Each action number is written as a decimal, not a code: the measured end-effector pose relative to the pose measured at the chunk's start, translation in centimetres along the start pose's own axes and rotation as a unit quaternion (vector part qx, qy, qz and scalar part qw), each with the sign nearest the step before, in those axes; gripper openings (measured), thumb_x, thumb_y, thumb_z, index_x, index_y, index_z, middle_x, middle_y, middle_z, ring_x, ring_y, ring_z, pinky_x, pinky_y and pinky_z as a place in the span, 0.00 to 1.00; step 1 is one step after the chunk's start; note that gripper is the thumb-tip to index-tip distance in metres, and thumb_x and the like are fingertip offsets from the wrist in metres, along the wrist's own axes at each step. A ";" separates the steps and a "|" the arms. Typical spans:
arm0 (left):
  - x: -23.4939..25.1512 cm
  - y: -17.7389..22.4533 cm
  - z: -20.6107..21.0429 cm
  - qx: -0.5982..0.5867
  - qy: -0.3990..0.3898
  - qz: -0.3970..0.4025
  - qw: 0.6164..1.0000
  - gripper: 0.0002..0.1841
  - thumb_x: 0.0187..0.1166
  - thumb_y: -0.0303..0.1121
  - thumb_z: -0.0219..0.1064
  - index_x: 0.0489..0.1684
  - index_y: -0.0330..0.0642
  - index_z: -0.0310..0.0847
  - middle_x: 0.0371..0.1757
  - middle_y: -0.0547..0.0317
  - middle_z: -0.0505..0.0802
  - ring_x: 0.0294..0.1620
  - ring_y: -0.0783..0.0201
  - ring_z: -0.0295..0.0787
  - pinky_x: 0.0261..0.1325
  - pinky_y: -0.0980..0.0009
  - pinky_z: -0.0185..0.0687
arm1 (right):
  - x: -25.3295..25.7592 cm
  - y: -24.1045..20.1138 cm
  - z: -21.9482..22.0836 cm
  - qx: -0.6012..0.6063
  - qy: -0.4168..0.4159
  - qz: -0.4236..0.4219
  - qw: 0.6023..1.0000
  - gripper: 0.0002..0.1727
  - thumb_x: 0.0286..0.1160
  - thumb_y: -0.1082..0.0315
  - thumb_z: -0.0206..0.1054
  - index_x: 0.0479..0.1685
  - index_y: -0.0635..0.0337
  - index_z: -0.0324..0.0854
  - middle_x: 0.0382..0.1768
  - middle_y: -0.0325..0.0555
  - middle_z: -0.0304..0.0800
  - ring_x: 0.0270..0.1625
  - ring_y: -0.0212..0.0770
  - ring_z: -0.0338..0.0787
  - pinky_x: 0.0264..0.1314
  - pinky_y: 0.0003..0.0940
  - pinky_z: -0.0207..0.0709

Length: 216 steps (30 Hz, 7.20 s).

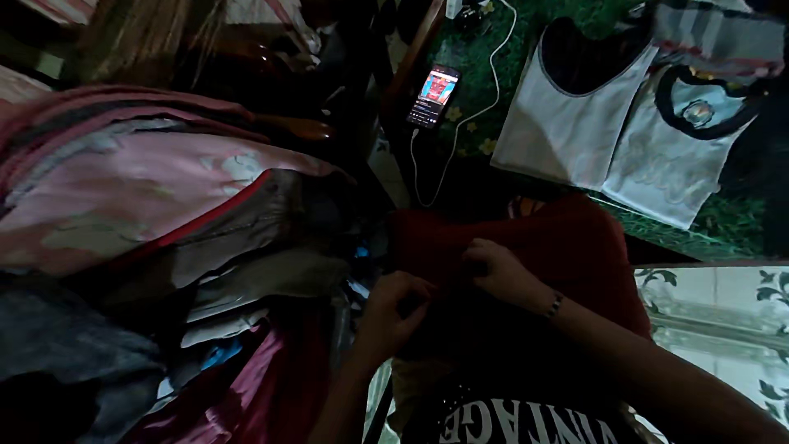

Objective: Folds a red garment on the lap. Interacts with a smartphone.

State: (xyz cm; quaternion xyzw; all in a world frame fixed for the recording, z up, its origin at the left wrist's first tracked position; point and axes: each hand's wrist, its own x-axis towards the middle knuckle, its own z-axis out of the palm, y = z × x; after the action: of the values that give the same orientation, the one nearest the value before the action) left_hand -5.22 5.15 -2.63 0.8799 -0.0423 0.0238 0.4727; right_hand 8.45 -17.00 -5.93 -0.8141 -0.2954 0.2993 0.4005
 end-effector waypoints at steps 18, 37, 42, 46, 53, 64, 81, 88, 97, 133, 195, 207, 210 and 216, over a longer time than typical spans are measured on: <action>-5.9 -3.4 -1.1 0.056 -0.004 -0.239 0.970 0.26 0.76 0.26 0.66 0.76 0.36 0.77 0.71 0.43 0.85 0.73 0.51 0.81 0.76 0.54 0.76 | -3.3 -1.4 1.9 -0.147 -0.060 -0.259 0.953 0.23 0.60 0.76 0.70 0.57 0.45 0.87 0.67 0.48 0.85 0.79 0.59 0.74 0.79 0.71 0.61; -4.6 -5.8 -1.3 -0.110 0.019 -0.267 0.957 0.12 0.68 0.23 0.71 0.47 0.30 0.82 0.54 0.51 0.89 0.55 0.67 0.86 0.58 0.69 0.85 | -2.8 -1.3 3.8 0.048 0.071 -0.177 0.980 0.12 0.79 0.63 0.63 0.46 0.60 0.89 0.51 0.47 0.92 0.60 0.40 0.87 0.69 0.42 0.77; -5.4 -5.5 -2.0 -0.189 0.043 -0.240 0.951 0.13 0.68 0.21 0.73 0.49 0.33 0.81 0.47 0.60 0.90 0.49 0.71 0.88 0.55 0.71 0.87 | -3.0 -1.1 3.9 0.052 0.088 -0.234 0.967 0.11 0.80 0.63 0.65 0.50 0.55 0.91 0.54 0.45 0.91 0.63 0.40 0.86 0.70 0.44 0.76; -5.8 -5.8 -2.0 -0.193 0.061 -0.264 0.943 0.11 0.67 0.19 0.71 0.46 0.33 0.81 0.44 0.61 0.90 0.44 0.72 0.87 0.51 0.72 0.87 | -3.5 -0.4 4.2 -0.003 0.067 -0.302 0.951 0.11 0.79 0.64 0.66 0.52 0.45 0.93 0.57 0.41 0.91 0.66 0.41 0.84 0.76 0.50 0.72; -6.2 -6.6 -1.9 -0.227 0.067 -0.245 0.940 0.14 0.67 0.18 0.68 0.52 0.31 0.82 0.48 0.61 0.92 0.48 0.72 0.89 0.55 0.71 0.88 | -4.7 0.7 4.5 -0.139 -0.002 -0.369 0.919 0.10 0.79 0.58 0.67 0.52 0.39 0.92 0.59 0.40 0.90 0.74 0.51 0.80 0.81 0.65 0.62; -6.8 -8.2 -1.4 -0.213 0.088 -0.296 0.927 0.10 0.70 0.18 0.67 0.47 0.33 0.84 0.46 0.60 0.91 0.46 0.70 0.89 0.52 0.70 0.88 | -6.4 1.8 2.5 -0.214 0.070 -0.310 0.924 0.13 0.78 0.60 0.65 0.56 0.41 0.89 0.53 0.44 0.88 0.61 0.50 0.85 0.66 0.56 0.75; -6.5 -1.2 4.6 0.220 0.013 -0.090 0.971 0.43 0.81 0.66 0.52 0.87 0.40 0.66 0.87 0.31 0.67 0.88 0.31 0.59 0.83 0.31 0.55 | -4.3 3.6 0.1 -0.163 0.103 -0.229 0.954 0.12 0.76 0.70 0.62 0.48 0.48 0.91 0.50 0.42 0.92 0.64 0.51 0.85 0.65 0.56 0.76; -7.5 -2.0 6.1 0.270 -0.050 -0.133 0.952 0.46 0.78 0.72 0.49 0.93 0.50 0.58 0.93 0.29 0.51 0.92 0.24 0.42 0.81 0.22 0.45 | -4.7 4.5 -0.3 -0.149 0.139 -0.142 0.969 0.09 0.78 0.70 0.62 0.43 0.54 0.89 0.46 0.44 0.94 0.62 0.53 0.87 0.63 0.58 0.76; 1.6 2.2 2.9 0.276 -0.089 -0.051 0.956 0.50 0.77 0.76 0.41 0.93 0.46 0.57 0.93 0.34 0.55 0.92 0.25 0.41 0.82 0.19 0.36 | -3.3 6.2 -8.7 -0.252 0.170 -0.014 0.953 0.18 0.81 0.61 0.66 0.66 0.54 0.86 0.69 0.53 0.86 0.79 0.62 0.75 0.75 0.70 0.66; 25.0 -2.8 -2.8 0.150 -0.372 -0.133 0.907 0.15 0.79 0.38 0.73 0.55 0.38 0.87 0.50 0.46 0.92 0.53 0.54 0.89 0.62 0.47 0.82 | -3.5 11.8 -25.7 -0.169 -0.077 0.102 0.977 0.12 0.65 0.68 0.82 0.43 0.64 0.90 0.42 0.54 0.90 0.49 0.51 0.89 0.60 0.54 0.79; 1.9 -7.1 -1.4 -0.299 0.200 -0.521 0.774 0.24 0.86 0.50 0.61 0.60 0.36 0.81 0.47 0.49 0.91 0.44 0.60 0.89 0.48 0.60 0.87 | -11.7 9.6 -7.5 -0.186 0.260 0.102 0.942 0.49 0.79 0.32 0.51 0.92 0.61 0.56 0.89 0.69 0.53 0.89 0.72 0.55 0.87 0.68 0.51; 0.5 -5.7 -0.9 -0.442 0.376 -0.467 0.667 0.18 0.89 0.39 0.58 0.67 0.36 0.75 0.53 0.48 0.90 0.51 0.59 0.89 0.54 0.57 0.87 | -11.5 9.6 -7.0 -0.204 0.276 0.103 0.934 0.50 0.79 0.30 0.50 0.91 0.60 0.57 0.89 0.66 0.55 0.89 0.70 0.57 0.88 0.67 0.50; 0.5 -5.8 -0.7 -0.448 0.392 -0.450 0.666 0.17 0.90 0.39 0.56 0.67 0.36 0.74 0.53 0.49 0.88 0.51 0.60 0.87 0.54 0.59 0.86 | -11.5 9.5 -7.0 -0.206 0.278 0.102 0.933 0.50 0.79 0.32 0.50 0.90 0.63 0.57 0.88 0.67 0.56 0.89 0.71 0.57 0.87 0.67 0.51; 0.1 -7.5 -1.2 -0.509 0.441 -0.314 0.669 0.13 0.93 0.35 0.49 0.59 0.37 0.76 0.47 0.53 0.92 0.47 0.62 0.92 0.50 0.63 0.90 | -11.6 9.2 -6.9 -0.204 0.279 0.103 0.933 0.48 0.79 0.33 0.52 0.91 0.61 0.57 0.88 0.68 0.56 0.88 0.72 0.58 0.87 0.68 0.52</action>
State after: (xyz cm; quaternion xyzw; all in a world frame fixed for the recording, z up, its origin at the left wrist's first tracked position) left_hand -4.41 10.27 -8.17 0.3507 0.4443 0.2339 0.7905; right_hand 8.17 -33.32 -7.21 -0.9551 -0.1404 0.0328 0.2588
